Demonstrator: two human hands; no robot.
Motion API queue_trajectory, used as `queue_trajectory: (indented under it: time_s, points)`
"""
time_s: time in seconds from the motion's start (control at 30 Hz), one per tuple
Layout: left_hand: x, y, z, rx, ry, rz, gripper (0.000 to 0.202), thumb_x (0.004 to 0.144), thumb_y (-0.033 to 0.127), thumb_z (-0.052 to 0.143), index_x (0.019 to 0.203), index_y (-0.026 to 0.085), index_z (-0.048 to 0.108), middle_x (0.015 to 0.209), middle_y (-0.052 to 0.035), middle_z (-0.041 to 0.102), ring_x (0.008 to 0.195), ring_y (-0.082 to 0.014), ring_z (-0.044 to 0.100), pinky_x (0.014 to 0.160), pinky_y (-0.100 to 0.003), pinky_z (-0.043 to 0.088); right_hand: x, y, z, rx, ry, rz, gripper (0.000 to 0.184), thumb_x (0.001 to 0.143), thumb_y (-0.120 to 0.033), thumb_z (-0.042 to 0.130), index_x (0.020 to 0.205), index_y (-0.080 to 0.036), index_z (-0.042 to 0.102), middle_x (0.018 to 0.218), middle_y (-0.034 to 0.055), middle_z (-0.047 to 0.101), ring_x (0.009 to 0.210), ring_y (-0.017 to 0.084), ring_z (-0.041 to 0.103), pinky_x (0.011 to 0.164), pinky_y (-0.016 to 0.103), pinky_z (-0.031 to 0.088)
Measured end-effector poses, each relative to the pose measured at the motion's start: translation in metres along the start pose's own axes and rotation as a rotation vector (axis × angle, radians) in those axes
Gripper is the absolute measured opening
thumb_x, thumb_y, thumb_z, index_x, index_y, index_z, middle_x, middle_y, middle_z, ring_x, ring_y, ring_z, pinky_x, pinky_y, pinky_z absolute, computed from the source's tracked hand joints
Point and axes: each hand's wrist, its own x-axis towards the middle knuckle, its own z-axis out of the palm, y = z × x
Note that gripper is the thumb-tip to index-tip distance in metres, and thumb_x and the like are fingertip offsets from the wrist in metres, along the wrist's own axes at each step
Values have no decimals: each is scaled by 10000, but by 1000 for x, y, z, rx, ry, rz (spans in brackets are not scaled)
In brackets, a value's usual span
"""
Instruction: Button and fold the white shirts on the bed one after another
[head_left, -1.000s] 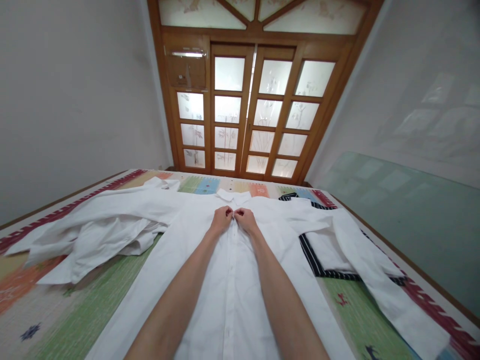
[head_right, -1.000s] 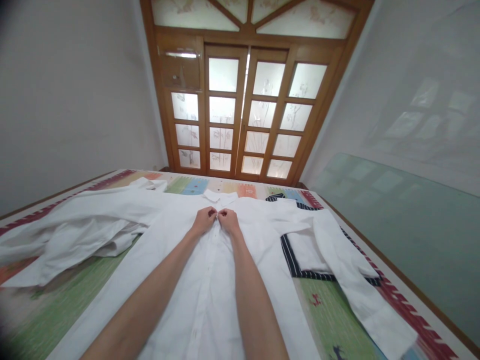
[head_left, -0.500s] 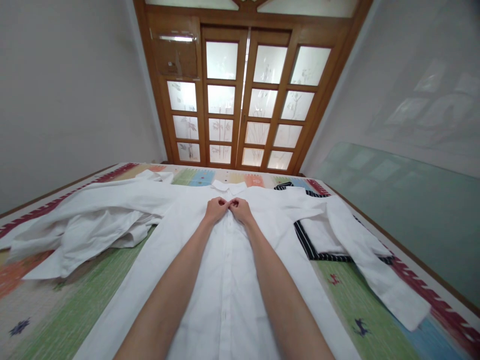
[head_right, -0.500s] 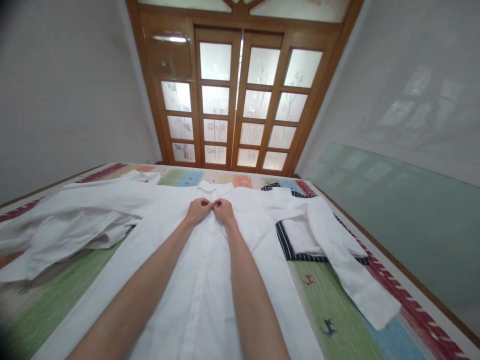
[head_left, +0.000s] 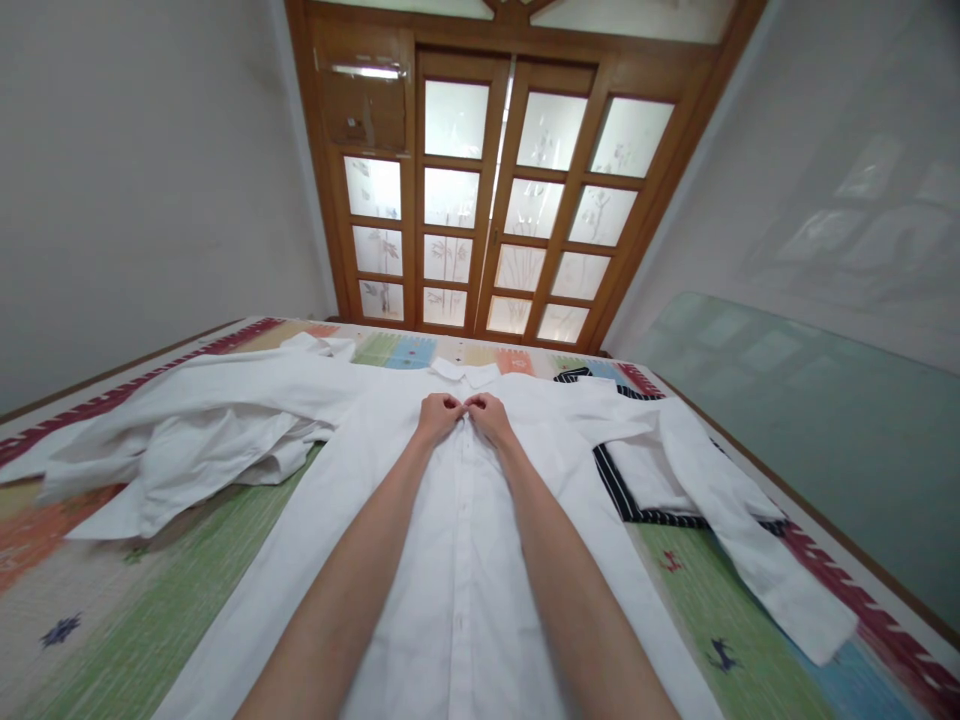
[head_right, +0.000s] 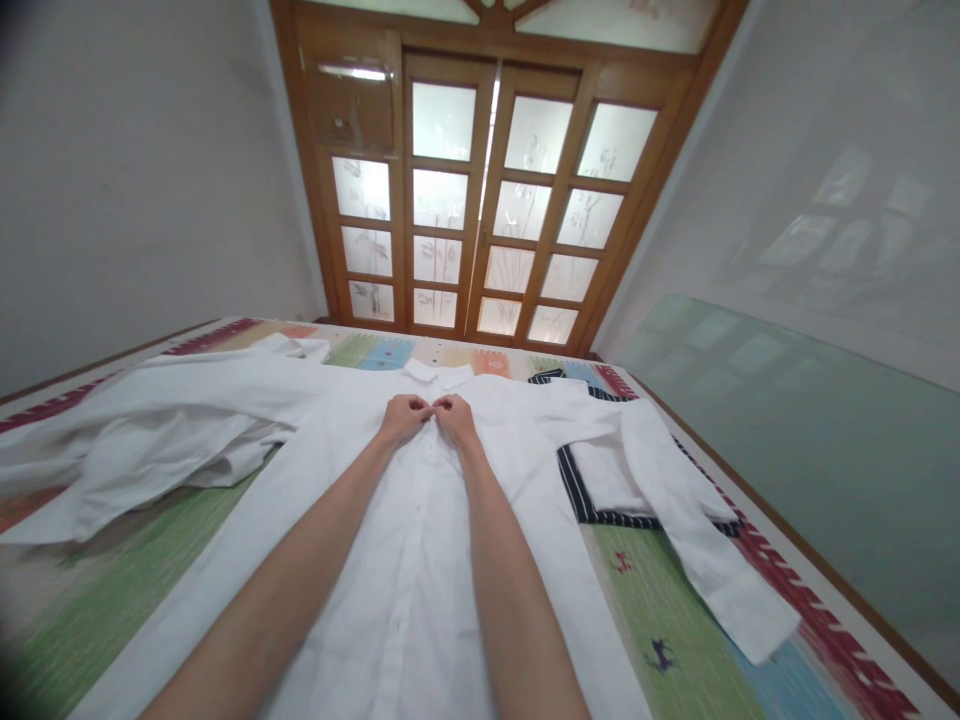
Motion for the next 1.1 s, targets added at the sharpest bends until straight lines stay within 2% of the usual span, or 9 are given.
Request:
queue_trajectory:
  time_s: [0.33,0.6,0.8,1.1]
  points:
    - [6,-5,0,-61,-28,-19,112,675,216,682,598,136,694,558,-11,666,587,-131,593,638,-242,441,-2,-1,-1,-41,35,20,112,671,-166,612,703,-153,718,679,32,699,648,161,613,652,245,469]
    - [8,-12,2,-120,-34,5,116,666,226,689,585,143,683,544,1,648,578,-126,575,620,-239,426,-3,-2,-2,-64,2,8,97,707,-148,631,701,-150,727,679,34,713,659,160,624,640,232,452]
    - [10,-17,4,-187,-38,6,116,651,223,702,581,135,673,533,2,639,552,-116,560,588,-232,414,-2,-2,-3,-64,-12,-8,126,774,-166,603,701,-155,705,705,28,711,694,154,618,665,229,443]
    - [16,-26,9,-383,-74,-11,153,611,264,725,574,144,638,504,17,605,488,-92,506,522,-217,383,-1,8,4,-136,-30,-55,130,862,-209,505,768,-180,590,807,41,664,765,165,575,726,263,424]
